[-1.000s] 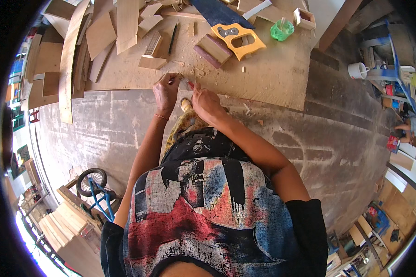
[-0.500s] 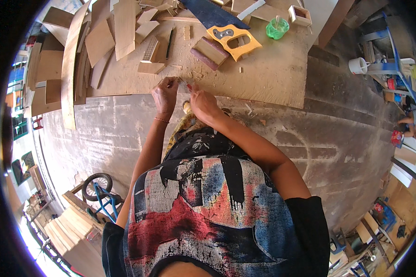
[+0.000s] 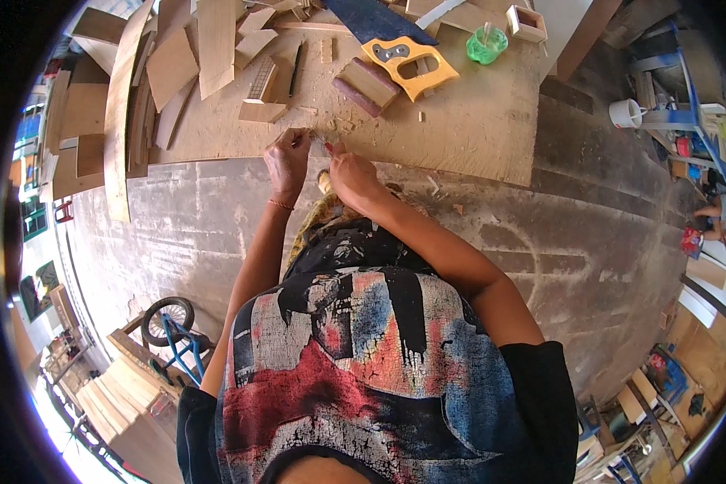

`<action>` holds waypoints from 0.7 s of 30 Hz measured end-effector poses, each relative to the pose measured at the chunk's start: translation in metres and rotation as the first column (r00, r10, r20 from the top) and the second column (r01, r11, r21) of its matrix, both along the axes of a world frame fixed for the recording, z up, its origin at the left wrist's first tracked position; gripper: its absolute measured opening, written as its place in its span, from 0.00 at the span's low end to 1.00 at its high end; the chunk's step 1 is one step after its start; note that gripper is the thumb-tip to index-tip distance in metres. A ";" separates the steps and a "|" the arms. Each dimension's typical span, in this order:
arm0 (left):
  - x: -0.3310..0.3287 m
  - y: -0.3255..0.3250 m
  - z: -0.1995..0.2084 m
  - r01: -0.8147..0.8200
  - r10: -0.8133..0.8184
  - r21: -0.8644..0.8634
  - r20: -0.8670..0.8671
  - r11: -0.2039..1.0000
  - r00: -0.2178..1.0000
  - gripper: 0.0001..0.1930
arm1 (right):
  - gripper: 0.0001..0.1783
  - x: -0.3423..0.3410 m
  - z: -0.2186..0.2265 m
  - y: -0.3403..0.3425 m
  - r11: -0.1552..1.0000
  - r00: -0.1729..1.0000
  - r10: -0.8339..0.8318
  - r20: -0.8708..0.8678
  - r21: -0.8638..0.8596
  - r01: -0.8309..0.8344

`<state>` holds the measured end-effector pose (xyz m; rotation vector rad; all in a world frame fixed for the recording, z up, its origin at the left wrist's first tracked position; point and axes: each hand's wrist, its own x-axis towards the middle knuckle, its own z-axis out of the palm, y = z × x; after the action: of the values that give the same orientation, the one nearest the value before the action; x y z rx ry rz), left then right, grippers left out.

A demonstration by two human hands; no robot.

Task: The person constructs small wooden furniture models by sanding pieces of wood, using a small blade to refine the edges, and applying glue to join parts together.

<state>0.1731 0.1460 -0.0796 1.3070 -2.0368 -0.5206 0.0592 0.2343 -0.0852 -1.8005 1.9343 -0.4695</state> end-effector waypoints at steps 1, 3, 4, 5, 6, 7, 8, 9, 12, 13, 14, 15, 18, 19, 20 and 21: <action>0.000 0.000 0.000 0.000 0.000 0.001 0.002 1.000 1.000 0.03 | 0.10 0.000 -0.005 0.000 1.000 1.000 0.026 -0.010 -0.013 -0.026; 0.000 0.000 0.000 0.002 -0.002 0.001 0.006 1.000 1.000 0.03 | 0.11 0.000 -0.012 -0.001 0.996 0.997 0.075 -0.033 -0.040 -0.076; 0.000 -0.001 0.000 0.002 -0.002 -0.003 -0.003 1.000 1.000 0.03 | 0.10 0.000 -0.011 -0.002 0.999 0.999 0.033 -0.002 -0.030 -0.033; -0.001 -0.002 0.000 0.002 -0.002 -0.007 -0.012 1.000 1.000 0.03 | 0.10 0.001 -0.009 -0.003 1.000 1.000 -0.010 0.028 -0.018 0.011; -0.001 -0.002 0.000 -0.004 0.003 -0.007 -0.017 1.000 1.000 0.03 | 0.10 0.002 -0.007 -0.003 0.999 0.997 -0.047 0.062 -0.001 0.047; 0.000 -0.002 -0.001 -0.011 0.010 -0.012 -0.016 1.000 1.000 0.03 | 0.08 0.002 -0.008 -0.002 0.999 0.996 -0.044 0.071 0.011 0.043; 0.002 -0.001 -0.003 -0.018 0.017 -0.016 -0.015 1.000 1.000 0.03 | 0.09 0.004 -0.011 -0.001 0.999 0.996 -0.041 0.080 0.023 0.039; 0.001 -0.002 -0.001 -0.021 0.021 -0.028 -0.018 0.999 1.000 0.03 | 0.12 0.003 -0.006 -0.002 0.999 0.996 -0.041 0.085 0.028 0.038; -0.001 -0.002 0.003 -0.015 0.015 -0.011 -0.013 1.000 1.000 0.03 | 0.12 0.000 0.008 -0.002 0.988 0.983 -0.098 0.158 0.135 0.077; -0.001 -0.002 0.002 -0.017 0.017 -0.014 -0.010 1.000 1.000 0.03 | 0.12 0.000 0.006 -0.002 0.991 0.987 -0.073 0.145 0.123 0.055; 0.001 -0.002 -0.001 -0.020 0.020 -0.018 -0.006 1.000 1.000 0.03 | 0.11 0.000 0.004 -0.002 0.993 0.990 -0.047 0.132 0.111 0.033; 0.001 -0.002 -0.001 -0.023 0.023 -0.019 -0.001 1.000 1.000 0.03 | 0.11 0.000 0.003 -0.002 0.995 0.992 -0.021 0.121 0.101 0.009; 0.000 -0.001 0.001 -0.022 0.022 -0.023 0.025 1.000 0.999 0.03 | 0.10 0.002 0.003 0.000 0.998 0.995 -0.055 0.079 0.004 0.055; 0.001 -0.001 0.000 -0.026 0.027 -0.019 0.027 0.999 0.999 0.03 | 0.10 0.002 0.003 0.000 0.998 0.995 -0.050 0.091 0.031 0.047; 0.001 -0.001 -0.001 -0.030 0.031 -0.016 0.029 0.999 0.999 0.03 | 0.10 0.003 0.003 -0.001 0.998 0.994 -0.045 0.104 0.059 0.039; 0.001 -0.001 -0.001 -0.033 0.033 -0.012 0.031 0.999 0.999 0.03 | 0.10 0.003 0.002 -0.001 0.996 0.992 -0.042 0.116 0.086 0.032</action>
<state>0.1739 0.1454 -0.0809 1.3475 -2.0372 -0.4759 0.0620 0.2330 -0.0827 -1.6495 1.8818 -0.4878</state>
